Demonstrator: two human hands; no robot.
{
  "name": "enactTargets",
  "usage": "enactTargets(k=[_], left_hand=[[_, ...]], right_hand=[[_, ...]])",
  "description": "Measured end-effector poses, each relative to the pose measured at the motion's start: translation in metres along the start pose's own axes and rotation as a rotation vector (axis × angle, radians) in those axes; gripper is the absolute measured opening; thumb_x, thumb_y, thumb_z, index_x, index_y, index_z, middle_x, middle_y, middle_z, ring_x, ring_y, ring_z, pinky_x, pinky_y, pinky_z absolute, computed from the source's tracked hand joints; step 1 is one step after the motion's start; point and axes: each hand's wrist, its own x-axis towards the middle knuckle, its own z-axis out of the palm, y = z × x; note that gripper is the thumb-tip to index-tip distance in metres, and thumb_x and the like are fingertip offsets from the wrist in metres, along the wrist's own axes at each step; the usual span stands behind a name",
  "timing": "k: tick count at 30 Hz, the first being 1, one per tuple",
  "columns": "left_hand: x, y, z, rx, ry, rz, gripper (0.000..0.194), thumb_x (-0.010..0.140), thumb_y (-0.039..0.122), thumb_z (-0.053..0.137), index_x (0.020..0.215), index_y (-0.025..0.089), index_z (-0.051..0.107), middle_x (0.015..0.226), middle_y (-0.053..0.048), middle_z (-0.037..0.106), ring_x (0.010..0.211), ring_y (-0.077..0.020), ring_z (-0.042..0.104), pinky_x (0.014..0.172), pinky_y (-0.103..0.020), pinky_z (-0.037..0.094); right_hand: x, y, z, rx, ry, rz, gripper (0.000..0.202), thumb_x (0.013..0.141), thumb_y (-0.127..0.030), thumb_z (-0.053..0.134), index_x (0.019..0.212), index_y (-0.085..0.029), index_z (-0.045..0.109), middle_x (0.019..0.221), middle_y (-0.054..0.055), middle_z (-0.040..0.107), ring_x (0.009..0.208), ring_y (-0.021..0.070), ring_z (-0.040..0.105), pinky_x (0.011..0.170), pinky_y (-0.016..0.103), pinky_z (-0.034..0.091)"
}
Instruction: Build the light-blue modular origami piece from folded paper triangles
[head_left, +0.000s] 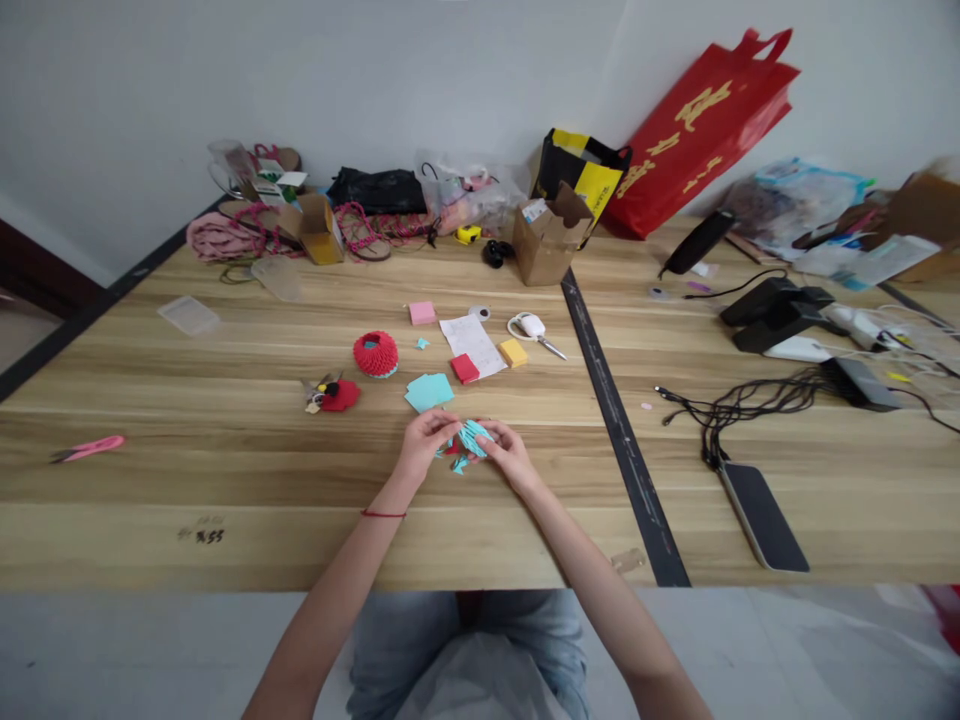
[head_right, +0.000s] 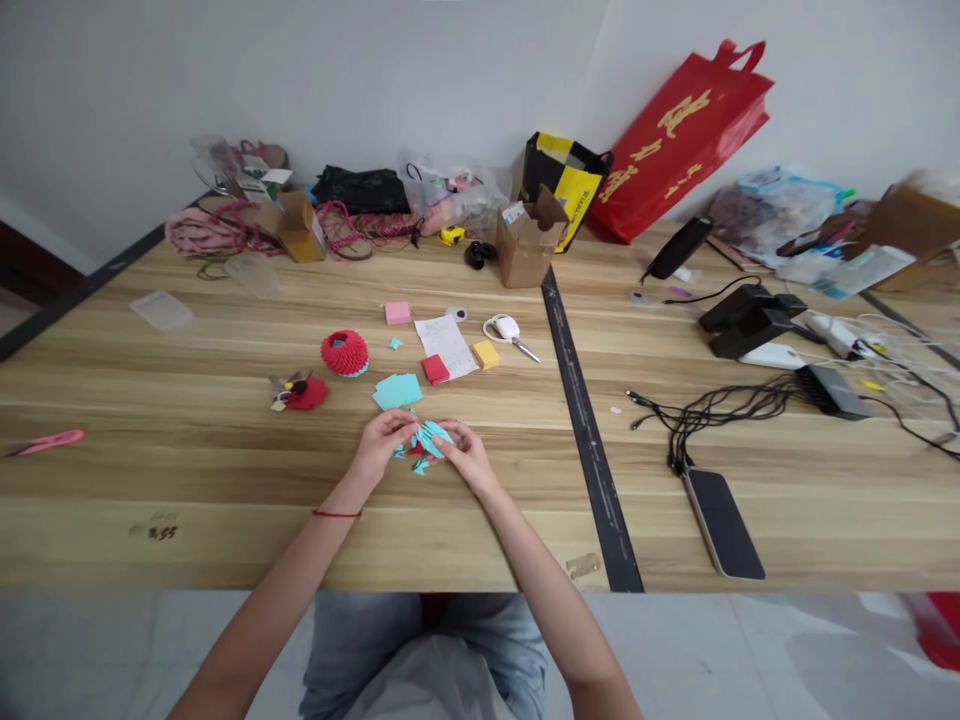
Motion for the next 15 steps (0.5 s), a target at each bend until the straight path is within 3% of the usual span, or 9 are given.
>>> enactTargets(k=[6, 15], left_hand=[[-0.002, 0.006, -0.001, 0.108, -0.045, 0.097, 0.024, 0.055, 0.026, 0.079, 0.07, 0.015, 0.064, 0.067, 0.0, 0.065, 0.061, -0.0108, 0.058, 0.058, -0.022, 0.047], [0.003, 0.005, -0.01, 0.211, -0.094, 0.172, 0.023, 0.057, 0.025, 0.078, 0.072, 0.015, 0.065, 0.071, -0.002, 0.067, 0.067, -0.0143, 0.062, 0.064, -0.025, 0.05]], right_hand=[[0.001, 0.002, 0.0, 0.014, 0.006, 0.002, 0.036, 0.066, -0.04, 0.076, 0.095, -0.021, 0.066, 0.078, 0.001, 0.071, 0.065, 0.0182, 0.066, 0.063, 0.033, 0.057], [0.0, -0.001, -0.003, -0.009, -0.069, -0.023, 0.04, 0.066, -0.035, 0.076, 0.104, -0.023, 0.068, 0.099, 0.002, 0.07, 0.084, 0.019, 0.065, 0.079, 0.035, 0.056]])
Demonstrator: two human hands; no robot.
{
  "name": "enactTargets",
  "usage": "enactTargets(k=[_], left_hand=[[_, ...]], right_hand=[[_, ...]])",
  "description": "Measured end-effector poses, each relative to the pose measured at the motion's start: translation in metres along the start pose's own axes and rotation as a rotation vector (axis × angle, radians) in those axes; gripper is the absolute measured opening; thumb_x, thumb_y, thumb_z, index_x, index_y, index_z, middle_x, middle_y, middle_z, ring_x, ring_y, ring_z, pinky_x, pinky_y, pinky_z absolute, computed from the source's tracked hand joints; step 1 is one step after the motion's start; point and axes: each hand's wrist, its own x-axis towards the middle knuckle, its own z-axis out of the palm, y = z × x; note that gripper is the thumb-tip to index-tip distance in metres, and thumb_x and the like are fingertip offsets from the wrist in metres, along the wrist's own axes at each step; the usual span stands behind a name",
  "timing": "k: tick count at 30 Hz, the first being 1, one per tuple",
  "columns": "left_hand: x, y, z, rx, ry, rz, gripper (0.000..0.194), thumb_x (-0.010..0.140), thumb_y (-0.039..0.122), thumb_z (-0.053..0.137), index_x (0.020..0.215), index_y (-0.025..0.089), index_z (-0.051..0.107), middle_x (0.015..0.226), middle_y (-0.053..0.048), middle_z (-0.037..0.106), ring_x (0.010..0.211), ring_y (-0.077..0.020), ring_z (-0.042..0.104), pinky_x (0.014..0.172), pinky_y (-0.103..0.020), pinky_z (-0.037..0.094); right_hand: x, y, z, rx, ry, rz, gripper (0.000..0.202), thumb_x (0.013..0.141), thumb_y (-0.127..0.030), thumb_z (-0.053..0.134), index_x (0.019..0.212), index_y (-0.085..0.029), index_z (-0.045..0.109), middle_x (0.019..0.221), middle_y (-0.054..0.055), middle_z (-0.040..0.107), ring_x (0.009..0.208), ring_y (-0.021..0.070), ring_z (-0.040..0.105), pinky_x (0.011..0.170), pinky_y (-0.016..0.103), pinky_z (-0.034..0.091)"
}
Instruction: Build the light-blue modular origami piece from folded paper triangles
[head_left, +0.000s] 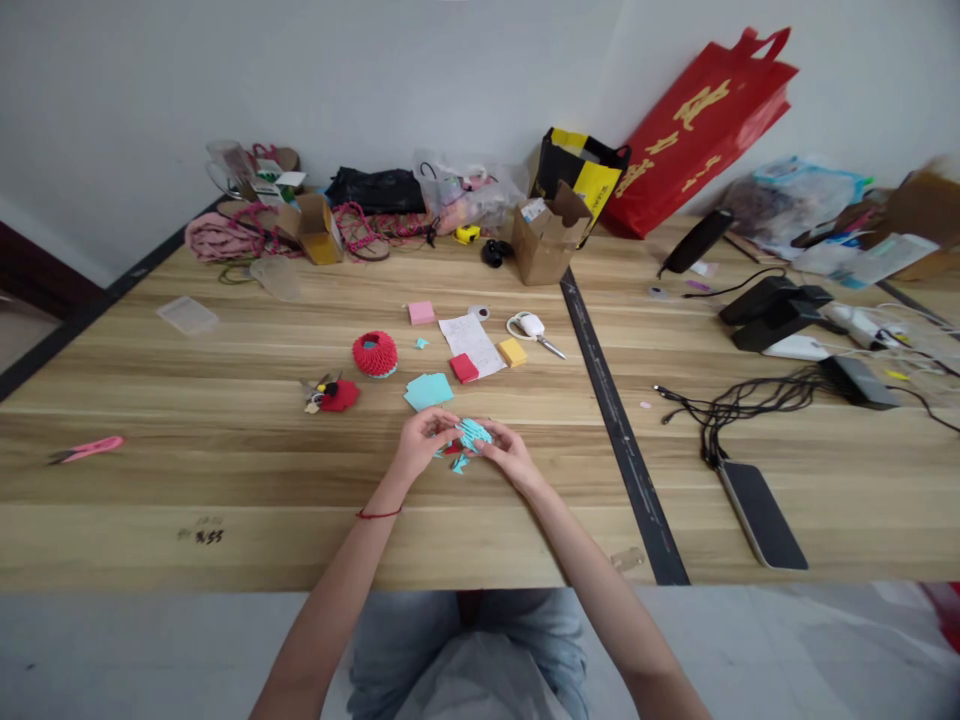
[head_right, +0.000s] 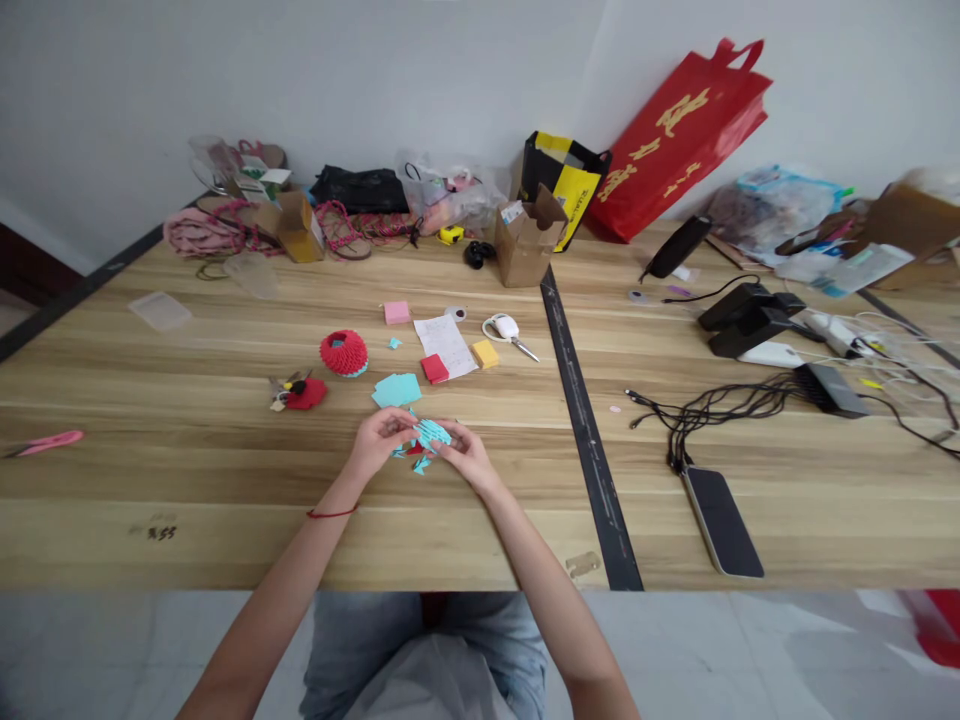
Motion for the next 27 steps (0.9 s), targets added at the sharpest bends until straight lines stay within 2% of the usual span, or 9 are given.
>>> enactTargets(k=[10, 19, 27], left_hand=[[-0.0025, -0.0006, 0.0022, 0.096, -0.017, 0.032, 0.023, 0.06, 0.023, 0.077, 0.077, 0.016, 0.064, 0.068, -0.001, 0.067, 0.067, -0.0145, 0.062, 0.064, -0.024, 0.047], [-0.0018, 0.0008, 0.001, 0.054, -0.009, 0.009, 0.025, 0.061, 0.026, 0.077, 0.079, 0.016, 0.062, 0.067, -0.002, 0.068, 0.065, -0.0149, 0.063, 0.065, -0.025, 0.048], [-0.0016, 0.0026, -0.0014, 0.132, -0.036, 0.032, 0.019, 0.061, 0.025, 0.077, 0.072, 0.016, 0.064, 0.064, -0.002, 0.068, 0.063, -0.0152, 0.064, 0.063, -0.025, 0.049]], right_hand=[[0.001, 0.0027, -0.0003, -0.009, 0.053, 0.032, 0.044, 0.06, -0.036, 0.08, 0.1, -0.021, 0.069, 0.1, 0.003, 0.07, 0.086, 0.0207, 0.065, 0.08, 0.037, 0.056], [0.0008, -0.0021, 0.004, 0.012, 0.059, 0.039, 0.041, 0.062, -0.036, 0.079, 0.099, -0.021, 0.07, 0.094, 0.002, 0.071, 0.077, 0.02, 0.067, 0.074, 0.037, 0.058], [0.0004, 0.0052, -0.0007, -0.014, 0.058, 0.028, 0.041, 0.063, -0.034, 0.079, 0.101, -0.022, 0.07, 0.099, 0.002, 0.071, 0.083, 0.0201, 0.067, 0.077, 0.037, 0.058]])
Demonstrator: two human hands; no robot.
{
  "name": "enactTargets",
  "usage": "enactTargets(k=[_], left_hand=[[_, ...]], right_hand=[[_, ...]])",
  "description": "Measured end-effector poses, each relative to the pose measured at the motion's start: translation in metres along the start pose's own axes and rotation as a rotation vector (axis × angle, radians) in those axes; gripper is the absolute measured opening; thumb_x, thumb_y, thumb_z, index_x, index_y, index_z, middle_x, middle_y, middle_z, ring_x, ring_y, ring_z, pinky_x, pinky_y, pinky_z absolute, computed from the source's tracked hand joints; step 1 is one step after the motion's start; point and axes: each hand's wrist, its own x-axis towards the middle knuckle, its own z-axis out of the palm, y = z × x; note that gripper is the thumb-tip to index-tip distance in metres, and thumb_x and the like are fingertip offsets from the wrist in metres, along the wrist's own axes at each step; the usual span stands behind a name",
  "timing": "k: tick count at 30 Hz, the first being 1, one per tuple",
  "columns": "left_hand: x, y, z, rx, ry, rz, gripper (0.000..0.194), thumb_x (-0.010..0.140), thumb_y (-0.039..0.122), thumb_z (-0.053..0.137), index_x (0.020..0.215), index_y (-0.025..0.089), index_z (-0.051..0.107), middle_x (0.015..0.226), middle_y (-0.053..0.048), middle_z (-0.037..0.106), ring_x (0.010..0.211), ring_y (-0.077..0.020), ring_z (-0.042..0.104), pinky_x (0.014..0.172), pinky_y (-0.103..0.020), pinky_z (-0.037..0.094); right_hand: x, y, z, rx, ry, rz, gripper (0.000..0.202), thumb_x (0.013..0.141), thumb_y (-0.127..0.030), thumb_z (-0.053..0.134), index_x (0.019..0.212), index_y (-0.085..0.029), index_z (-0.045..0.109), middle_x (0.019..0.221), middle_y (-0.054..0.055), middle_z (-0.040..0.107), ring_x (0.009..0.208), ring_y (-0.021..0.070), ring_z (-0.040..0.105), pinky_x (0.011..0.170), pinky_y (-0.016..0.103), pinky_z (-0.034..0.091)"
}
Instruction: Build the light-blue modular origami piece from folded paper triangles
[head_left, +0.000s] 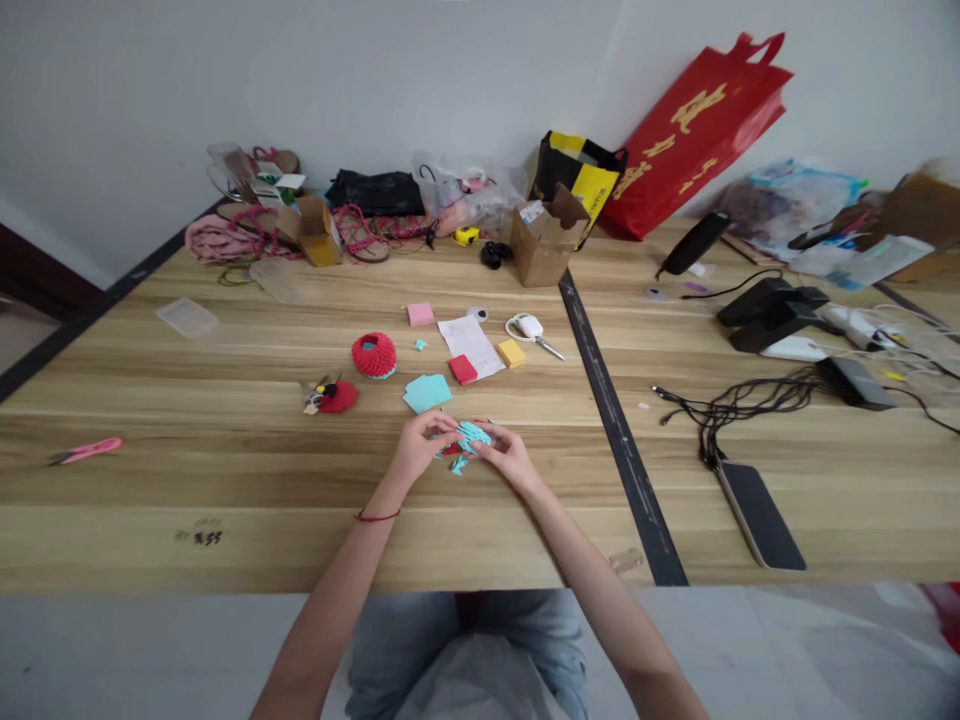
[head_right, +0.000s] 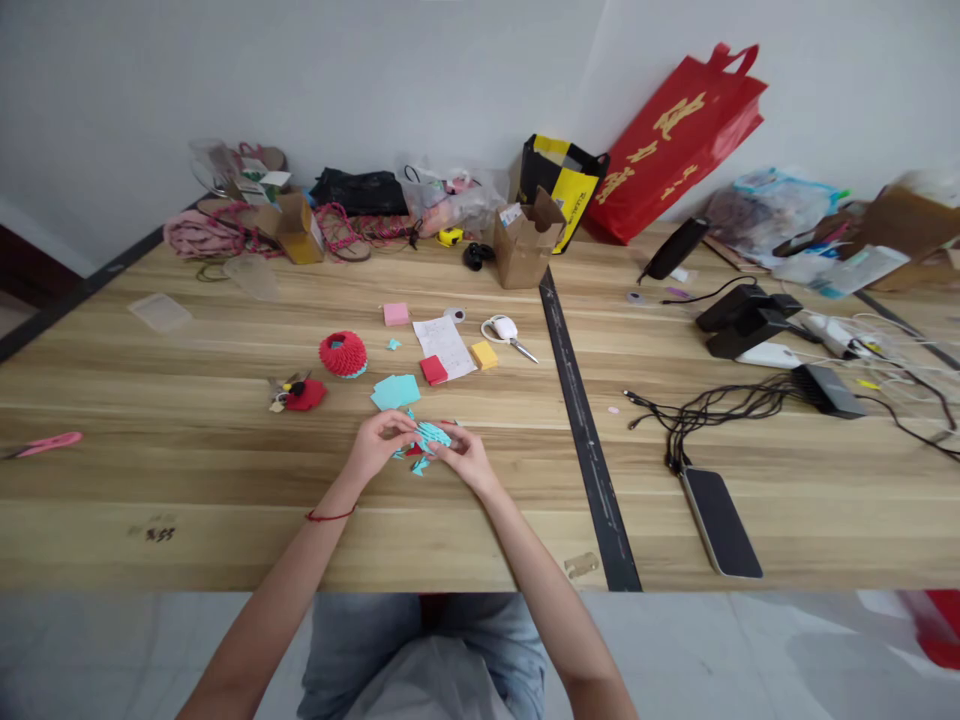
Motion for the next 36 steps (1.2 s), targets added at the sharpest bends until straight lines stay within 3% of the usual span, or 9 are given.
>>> enactTargets(k=[8, 16, 22, 26, 31, 36], left_hand=[[-0.001, -0.001, 0.001, 0.026, -0.013, -0.008, 0.019, 0.062, 0.026, 0.076, 0.073, 0.016, 0.064, 0.064, -0.002, 0.07, 0.062, -0.0158, 0.065, 0.059, -0.024, 0.05], [0.0, 0.001, 0.001, 0.0, 0.073, -0.015, 0.018, 0.063, 0.029, 0.075, 0.073, 0.016, 0.066, 0.073, -0.004, 0.071, 0.067, -0.0171, 0.066, 0.065, -0.026, 0.052], [0.0, -0.005, -0.001, 0.048, 0.095, 0.076, 0.021, 0.081, 0.036, 0.06, 0.085, 0.016, 0.065, 0.086, -0.008, 0.071, 0.084, -0.0192, 0.066, 0.079, -0.03, 0.05], [0.0, -0.006, -0.004, 0.257, 0.111, 0.205, 0.018, 0.085, 0.033, 0.056, 0.086, 0.018, 0.066, 0.088, -0.007, 0.069, 0.086, -0.0191, 0.062, 0.079, -0.031, 0.047], [-0.001, -0.004, -0.003, 0.565, -0.034, 0.386, 0.014, 0.087, 0.027, 0.054, 0.084, 0.02, 0.066, 0.082, -0.006, 0.067, 0.086, -0.0207, 0.056, 0.082, -0.035, 0.044], [0.0, -0.006, -0.004, 0.666, -0.138, 0.437, 0.018, 0.087, 0.017, 0.05, 0.086, 0.021, 0.068, 0.084, -0.006, 0.067, 0.086, -0.0212, 0.054, 0.081, -0.037, 0.043]], right_hand=[[-0.001, -0.003, 0.0, -0.064, 0.037, -0.024, 0.042, 0.061, -0.034, 0.08, 0.099, -0.02, 0.07, 0.099, 0.004, 0.071, 0.084, 0.0211, 0.066, 0.076, 0.036, 0.057], [-0.003, -0.014, 0.007, 0.037, -0.079, 0.052, 0.044, 0.069, -0.044, 0.073, 0.105, -0.022, 0.063, 0.089, 0.004, 0.072, 0.066, 0.0194, 0.069, 0.067, 0.035, 0.058], [0.0, -0.009, 0.001, 0.194, -0.031, 0.081, 0.041, 0.068, -0.043, 0.073, 0.101, -0.02, 0.064, 0.087, 0.003, 0.071, 0.065, 0.0178, 0.068, 0.066, 0.033, 0.056], [0.001, -0.007, -0.001, 0.222, 0.006, 0.084, 0.042, 0.064, -0.04, 0.077, 0.099, -0.02, 0.065, 0.085, 0.003, 0.07, 0.063, 0.0147, 0.064, 0.062, 0.027, 0.052], [0.002, -0.005, -0.004, 0.245, 0.065, 0.081, 0.035, 0.064, -0.038, 0.077, 0.092, -0.02, 0.065, 0.084, 0.002, 0.069, 0.061, 0.0124, 0.06, 0.06, 0.025, 0.049], [0.004, -0.004, -0.007, 0.264, 0.087, 0.067, 0.03, 0.068, -0.038, 0.075, 0.09, -0.021, 0.065, 0.086, 0.003, 0.07, 0.062, 0.0135, 0.06, 0.06, 0.027, 0.049]])
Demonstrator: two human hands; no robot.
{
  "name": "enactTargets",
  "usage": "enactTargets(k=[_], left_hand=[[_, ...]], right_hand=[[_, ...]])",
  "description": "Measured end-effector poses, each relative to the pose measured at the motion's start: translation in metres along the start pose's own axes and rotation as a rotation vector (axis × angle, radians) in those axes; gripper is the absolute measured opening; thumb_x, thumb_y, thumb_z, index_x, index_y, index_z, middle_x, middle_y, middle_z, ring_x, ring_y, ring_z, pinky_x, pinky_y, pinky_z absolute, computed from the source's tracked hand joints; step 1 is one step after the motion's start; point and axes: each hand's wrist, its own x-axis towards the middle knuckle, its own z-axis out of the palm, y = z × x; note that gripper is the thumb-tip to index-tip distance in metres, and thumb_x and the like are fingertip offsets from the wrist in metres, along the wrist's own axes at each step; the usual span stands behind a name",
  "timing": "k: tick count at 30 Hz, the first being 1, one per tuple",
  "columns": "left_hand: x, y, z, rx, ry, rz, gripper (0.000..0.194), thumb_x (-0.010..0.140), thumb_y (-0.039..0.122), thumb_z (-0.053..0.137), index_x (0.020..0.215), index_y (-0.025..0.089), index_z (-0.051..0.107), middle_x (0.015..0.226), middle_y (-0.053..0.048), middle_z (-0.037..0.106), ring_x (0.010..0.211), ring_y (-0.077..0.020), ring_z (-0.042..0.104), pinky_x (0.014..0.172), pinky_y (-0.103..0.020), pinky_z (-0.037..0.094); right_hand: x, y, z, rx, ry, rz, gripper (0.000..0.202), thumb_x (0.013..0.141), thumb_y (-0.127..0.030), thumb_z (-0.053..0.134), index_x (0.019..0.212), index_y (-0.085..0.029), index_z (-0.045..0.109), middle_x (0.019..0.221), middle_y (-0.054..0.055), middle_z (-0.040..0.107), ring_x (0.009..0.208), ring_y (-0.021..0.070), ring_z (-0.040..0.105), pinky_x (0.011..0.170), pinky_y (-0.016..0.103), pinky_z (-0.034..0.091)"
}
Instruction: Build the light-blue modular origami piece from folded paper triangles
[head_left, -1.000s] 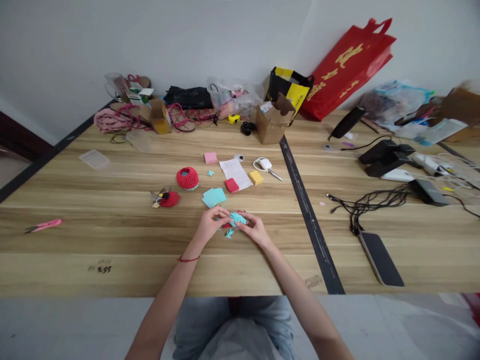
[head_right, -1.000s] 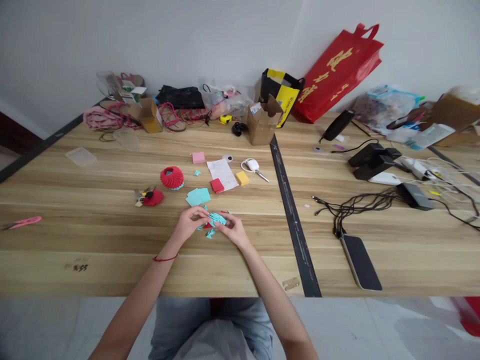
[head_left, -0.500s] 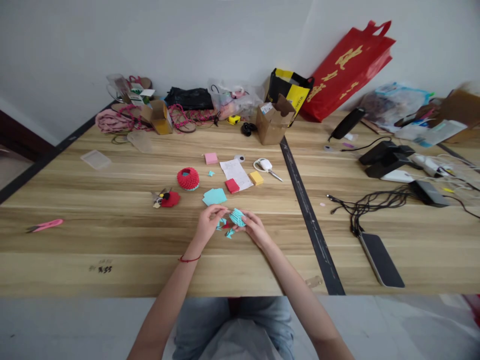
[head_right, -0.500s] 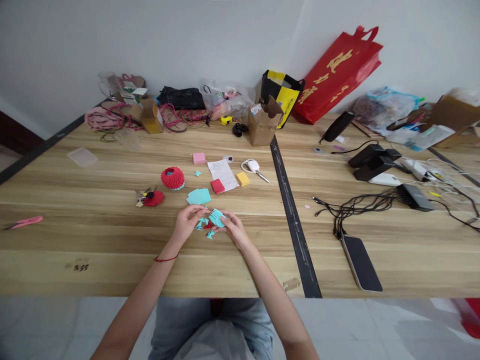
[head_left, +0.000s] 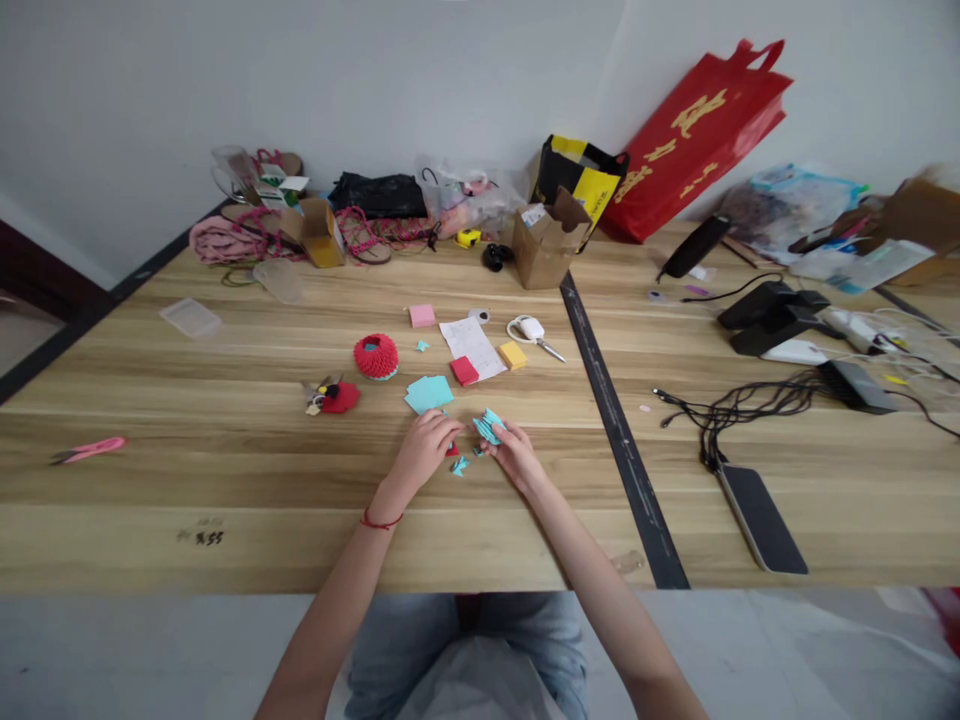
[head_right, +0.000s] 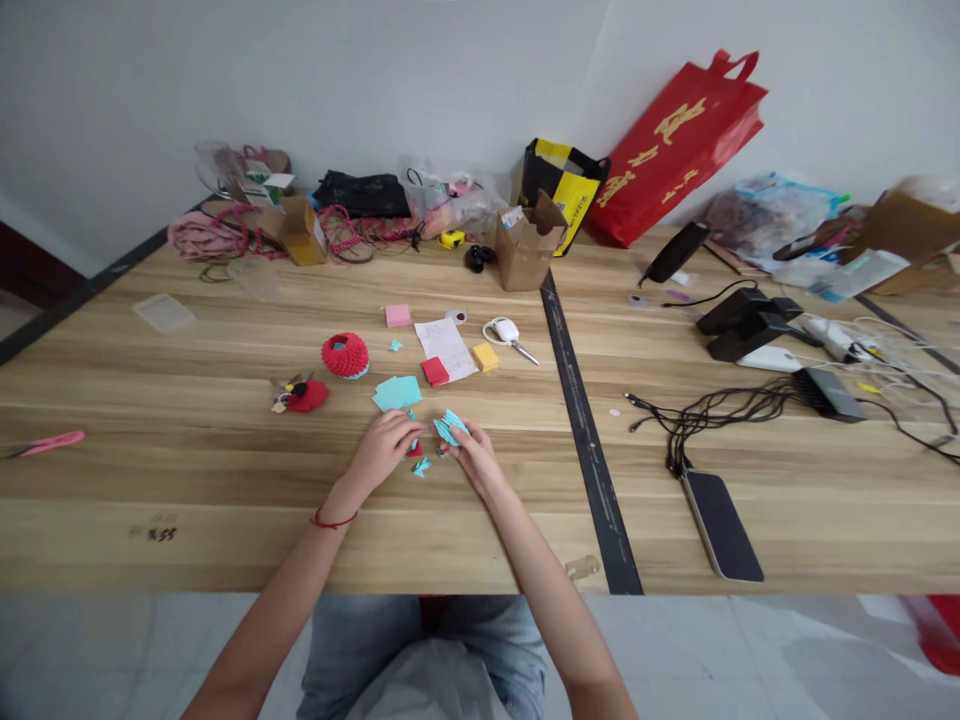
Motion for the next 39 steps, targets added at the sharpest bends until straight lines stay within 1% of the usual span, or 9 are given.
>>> enactTargets(k=[6, 9, 14, 18, 23, 27, 34, 36, 39], left_hand=[[0.001, -0.001, 0.0, -0.078, -0.059, 0.051, 0.011, 0.084, 0.024, 0.059, 0.084, 0.023, 0.07, 0.084, -0.005, 0.069, 0.089, -0.0218, 0.053, 0.086, -0.038, 0.042], [0.0, 0.001, 0.003, -0.077, -0.12, 0.092, 0.011, 0.083, 0.024, 0.061, 0.089, 0.024, 0.071, 0.09, -0.005, 0.069, 0.095, -0.0218, 0.051, 0.089, -0.039, 0.041], [-0.004, 0.006, 0.015, -0.01, -0.189, 0.105, 0.015, 0.083, 0.022, 0.061, 0.094, 0.025, 0.07, 0.093, -0.005, 0.068, 0.097, -0.022, 0.051, 0.088, -0.038, 0.041], [-0.006, 0.01, 0.022, 0.112, -0.204, 0.089, 0.012, 0.078, 0.025, 0.067, 0.09, 0.022, 0.069, 0.091, -0.006, 0.067, 0.096, -0.0236, 0.052, 0.09, -0.042, 0.039], [-0.007, 0.014, 0.023, 0.179, -0.227, 0.098, 0.005, 0.082, 0.021, 0.062, 0.083, 0.019, 0.067, 0.09, -0.006, 0.067, 0.097, -0.0224, 0.053, 0.089, -0.039, 0.04], [-0.006, 0.01, 0.02, 0.112, -0.153, 0.068, 0.008, 0.085, 0.018, 0.058, 0.081, 0.018, 0.065, 0.088, -0.005, 0.067, 0.094, -0.0216, 0.055, 0.084, -0.037, 0.043], [-0.006, 0.007, 0.014, -0.196, 0.159, -0.083, 0.011, 0.084, 0.021, 0.058, 0.077, 0.019, 0.066, 0.08, -0.005, 0.067, 0.08, -0.0175, 0.062, 0.077, -0.031, 0.048], [-0.005, 0.008, 0.013, -0.305, 0.186, -0.164, 0.008, 0.082, 0.024, 0.061, 0.082, 0.018, 0.067, 0.083, -0.005, 0.069, 0.079, -0.0171, 0.064, 0.076, -0.03, 0.05], [-0.004, 0.009, 0.014, -0.49, 0.18, -0.275, 0.017, 0.08, 0.029, 0.064, 0.092, 0.017, 0.067, 0.094, -0.008, 0.071, 0.084, -0.0174, 0.066, 0.078, -0.029, 0.052]], right_hand=[[-0.001, -0.004, 0.002, -0.005, 0.007, -0.027, 0.031, 0.071, -0.042, 0.071, 0.092, -0.02, 0.065, 0.089, 0.005, 0.071, 0.059, 0.0127, 0.059, 0.057, 0.026, 0.049], [-0.001, -0.006, 0.003, -0.018, 0.02, -0.051, 0.029, 0.073, -0.044, 0.069, 0.09, -0.02, 0.065, 0.089, 0.005, 0.071, 0.058, 0.0124, 0.057, 0.056, 0.026, 0.048], [0.001, -0.007, 0.002, -0.011, 0.04, -0.066, 0.03, 0.074, -0.045, 0.067, 0.087, -0.019, 0.066, 0.085, 0.005, 0.071, 0.056, 0.012, 0.055, 0.054, 0.026, 0.048], [0.001, -0.006, 0.003, 0.028, 0.029, -0.055, 0.028, 0.072, -0.043, 0.07, 0.086, -0.019, 0.066, 0.085, 0.005, 0.071, 0.056, 0.0116, 0.055, 0.053, 0.025, 0.047], [-0.001, -0.008, 0.006, 0.092, 0.008, -0.043, 0.026, 0.071, -0.04, 0.072, 0.086, -0.019, 0.067, 0.084, 0.004, 0.071, 0.056, 0.0108, 0.055, 0.051, 0.023, 0.046], [-0.001, -0.008, 0.007, 0.102, -0.005, -0.044, 0.025, 0.071, -0.039, 0.072, 0.085, -0.019, 0.068, 0.083, 0.004, 0.072, 0.056, 0.0106, 0.056, 0.051, 0.022, 0.046], [0.0, -0.005, 0.004, 0.076, -0.001, -0.058, 0.029, 0.072, -0.042, 0.07, 0.089, -0.019, 0.067, 0.084, 0.004, 0.071, 0.055, 0.0112, 0.056, 0.049, 0.023, 0.045], [0.0, -0.005, 0.003, 0.07, -0.002, -0.055, 0.029, 0.072, -0.041, 0.071, 0.091, -0.019, 0.067, 0.085, 0.005, 0.071, 0.056, 0.0114, 0.056, 0.051, 0.024, 0.045], [-0.001, -0.004, 0.003, 0.062, 0.014, -0.057, 0.03, 0.069, -0.038, 0.074, 0.091, -0.019, 0.066, 0.085, 0.004, 0.071, 0.057, 0.0116, 0.057, 0.053, 0.024, 0.046]])
